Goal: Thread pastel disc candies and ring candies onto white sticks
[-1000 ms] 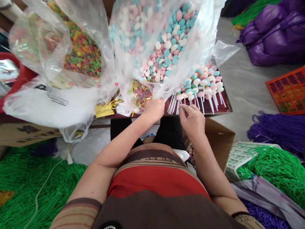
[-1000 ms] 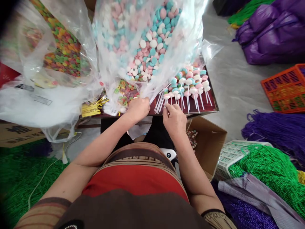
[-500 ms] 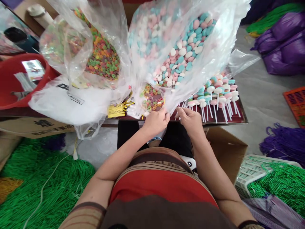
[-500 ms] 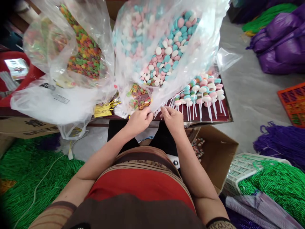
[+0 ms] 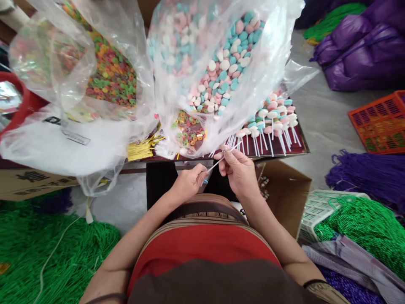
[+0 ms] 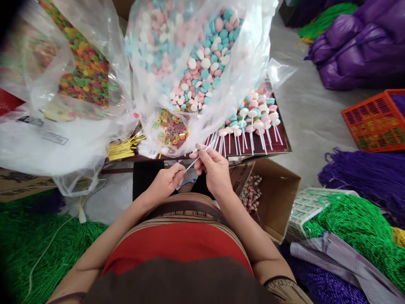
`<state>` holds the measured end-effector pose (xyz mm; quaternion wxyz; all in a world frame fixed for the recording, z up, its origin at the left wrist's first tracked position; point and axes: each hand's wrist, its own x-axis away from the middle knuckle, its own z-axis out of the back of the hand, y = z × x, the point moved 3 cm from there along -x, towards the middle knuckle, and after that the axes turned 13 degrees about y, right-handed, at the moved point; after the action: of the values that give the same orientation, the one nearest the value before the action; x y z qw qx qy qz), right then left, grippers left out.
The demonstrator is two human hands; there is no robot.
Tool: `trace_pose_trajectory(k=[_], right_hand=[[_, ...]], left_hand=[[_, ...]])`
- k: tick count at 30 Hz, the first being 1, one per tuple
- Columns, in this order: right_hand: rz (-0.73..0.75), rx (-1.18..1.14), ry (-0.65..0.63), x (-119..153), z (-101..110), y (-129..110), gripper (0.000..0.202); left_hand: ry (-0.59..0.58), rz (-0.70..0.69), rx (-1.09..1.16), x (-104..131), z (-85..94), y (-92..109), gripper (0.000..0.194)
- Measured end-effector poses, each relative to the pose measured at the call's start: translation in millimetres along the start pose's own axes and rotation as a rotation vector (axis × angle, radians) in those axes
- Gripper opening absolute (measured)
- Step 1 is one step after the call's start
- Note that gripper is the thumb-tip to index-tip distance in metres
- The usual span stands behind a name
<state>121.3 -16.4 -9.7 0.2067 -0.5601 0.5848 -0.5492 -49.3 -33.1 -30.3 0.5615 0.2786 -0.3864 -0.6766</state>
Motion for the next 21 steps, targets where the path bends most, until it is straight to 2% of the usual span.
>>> trace_pose_trajectory(k=[7,11,14,16,17,18,20,21], right_hand=[[0.107,0.028,-0.002,6.4,1.2,-3.5,0.026],[0.172,0.063,0.011,-3.8,10.2,-8.4,0.023],[0.356,0.165,0.054,-15.6,26.6,-30.8,0.021],[0.621,0.277,0.13,-17.3,37.1,-55.1,0.023],[0.744,0.415,0.105,-15.4,38.0,-65.3,0.024],[0.825,0.587,0.027,-12.4,35.8,-71.8,0.024],[0.879,0.844,-0.205,-3.9,27.2,-73.4,0.024],[0.879,0.919,-0.278,0.2,23.0,-70.4,0.025]], left_hand=[[0.006,-0.049,0.09,-1.0,-8.5,0.6,0.022],[0.078,-0.028,0.191,-7.3,4.4,-1.9,0.026],[0.134,-0.05,0.165,-16.4,28.3,1.6,0.029],[0.116,-0.176,0.034,-22.7,42.3,13.1,0.025],[0.093,-0.242,-0.034,-25.5,46.6,20.5,0.024],[0.075,-0.296,-0.093,-28.2,49.2,28.2,0.024],[0.062,-0.366,-0.144,-33.5,49.8,42.5,0.024],[0.063,-0.38,-0.125,-36.7,48.4,48.0,0.024]])
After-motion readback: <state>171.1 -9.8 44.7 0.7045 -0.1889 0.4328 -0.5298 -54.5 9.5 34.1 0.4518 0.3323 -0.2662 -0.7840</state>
